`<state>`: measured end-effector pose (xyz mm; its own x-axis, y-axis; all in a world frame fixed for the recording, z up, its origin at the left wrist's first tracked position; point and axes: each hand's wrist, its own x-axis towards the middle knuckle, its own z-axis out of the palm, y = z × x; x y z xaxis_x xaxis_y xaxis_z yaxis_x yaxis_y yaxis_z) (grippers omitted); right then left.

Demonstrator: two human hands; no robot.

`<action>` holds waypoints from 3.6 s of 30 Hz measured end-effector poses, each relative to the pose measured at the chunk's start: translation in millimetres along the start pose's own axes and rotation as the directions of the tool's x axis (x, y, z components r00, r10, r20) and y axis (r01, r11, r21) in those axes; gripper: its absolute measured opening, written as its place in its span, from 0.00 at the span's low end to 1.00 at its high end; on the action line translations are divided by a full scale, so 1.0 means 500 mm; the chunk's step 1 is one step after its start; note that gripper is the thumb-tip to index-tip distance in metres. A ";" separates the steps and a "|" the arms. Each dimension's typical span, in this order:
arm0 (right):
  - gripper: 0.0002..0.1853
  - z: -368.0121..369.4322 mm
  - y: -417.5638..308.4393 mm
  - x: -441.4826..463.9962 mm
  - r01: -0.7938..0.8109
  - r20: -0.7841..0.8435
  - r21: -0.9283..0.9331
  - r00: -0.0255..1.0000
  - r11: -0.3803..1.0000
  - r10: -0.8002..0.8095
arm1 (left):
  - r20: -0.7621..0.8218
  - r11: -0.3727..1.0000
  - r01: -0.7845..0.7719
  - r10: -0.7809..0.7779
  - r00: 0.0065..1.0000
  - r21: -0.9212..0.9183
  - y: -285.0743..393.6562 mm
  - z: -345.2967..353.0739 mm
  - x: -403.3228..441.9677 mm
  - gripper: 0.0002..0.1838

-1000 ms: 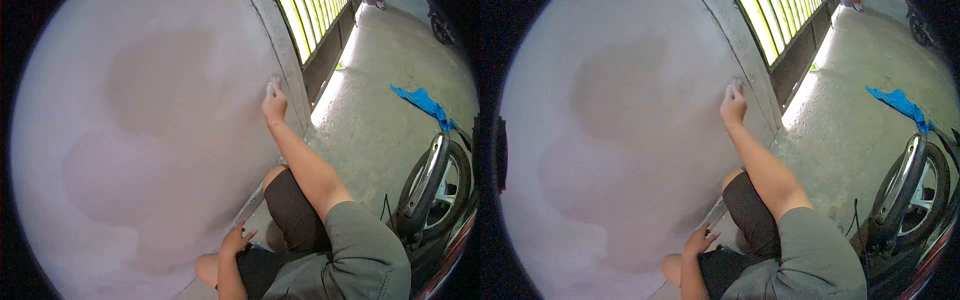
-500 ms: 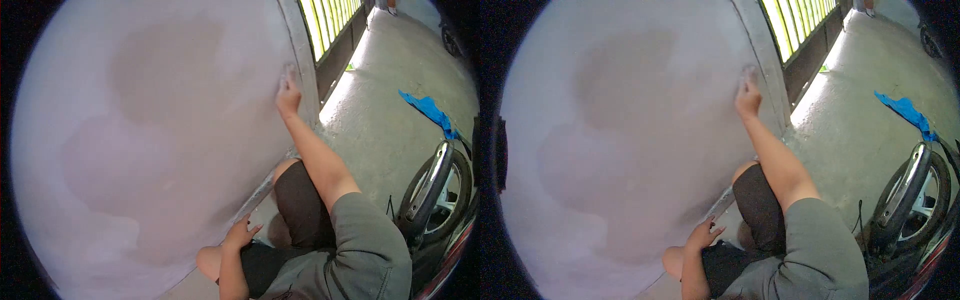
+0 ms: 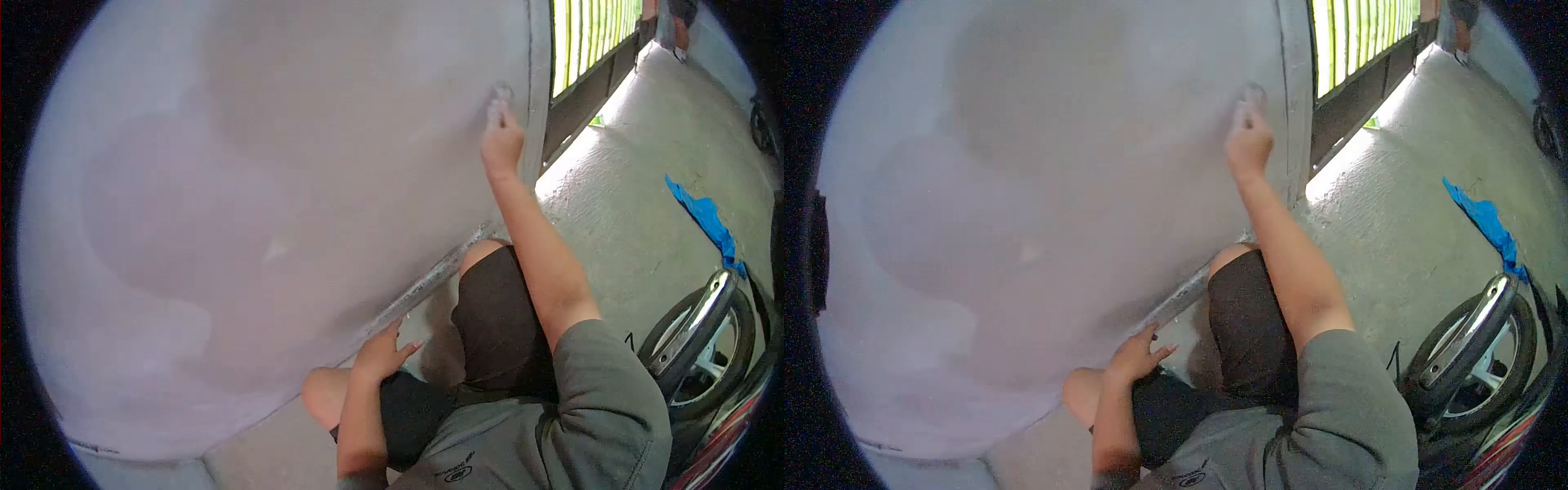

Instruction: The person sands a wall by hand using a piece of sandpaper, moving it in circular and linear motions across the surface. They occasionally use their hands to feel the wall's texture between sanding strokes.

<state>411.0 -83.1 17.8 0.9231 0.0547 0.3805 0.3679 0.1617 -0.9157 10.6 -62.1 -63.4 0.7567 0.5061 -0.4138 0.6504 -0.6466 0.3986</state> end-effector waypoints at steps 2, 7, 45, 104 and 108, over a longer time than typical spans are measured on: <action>0.22 0.049 -0.058 -0.052 0.539 0.038 -0.043 0.842 0.841 -0.538 | -0.001 1.000 -0.011 0.011 1.000 -0.007 0.007 -0.008 -0.001 0.39; 0.29 0.071 -0.087 -0.097 0.785 0.256 0.060 0.585 0.616 -0.770 | 0.004 0.999 -0.032 0.032 0.999 0.043 0.010 -0.003 0.006 0.41; 0.23 0.081 -0.091 -0.074 0.857 0.216 -0.074 0.512 0.509 -0.831 | -0.021 0.999 -0.046 0.046 0.999 0.004 0.005 -0.003 0.004 0.42; 0.21 0.075 -0.115 -0.126 0.635 0.245 -0.049 0.756 0.771 -0.607 | -0.013 0.999 0.051 -0.051 0.999 0.003 -0.003 0.022 0.017 0.40; 0.20 0.088 -0.118 -0.141 0.785 0.283 0.028 0.587 0.619 -0.758 | -0.029 0.999 0.043 -0.043 0.999 -0.030 -0.012 0.040 0.034 0.38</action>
<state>319.2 -53.1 50.7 0.2316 0.1886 0.9544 0.9492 0.1708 -0.2641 18.4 -61.2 -89.3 0.7294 0.5500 -0.4068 0.6836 -0.6073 0.4048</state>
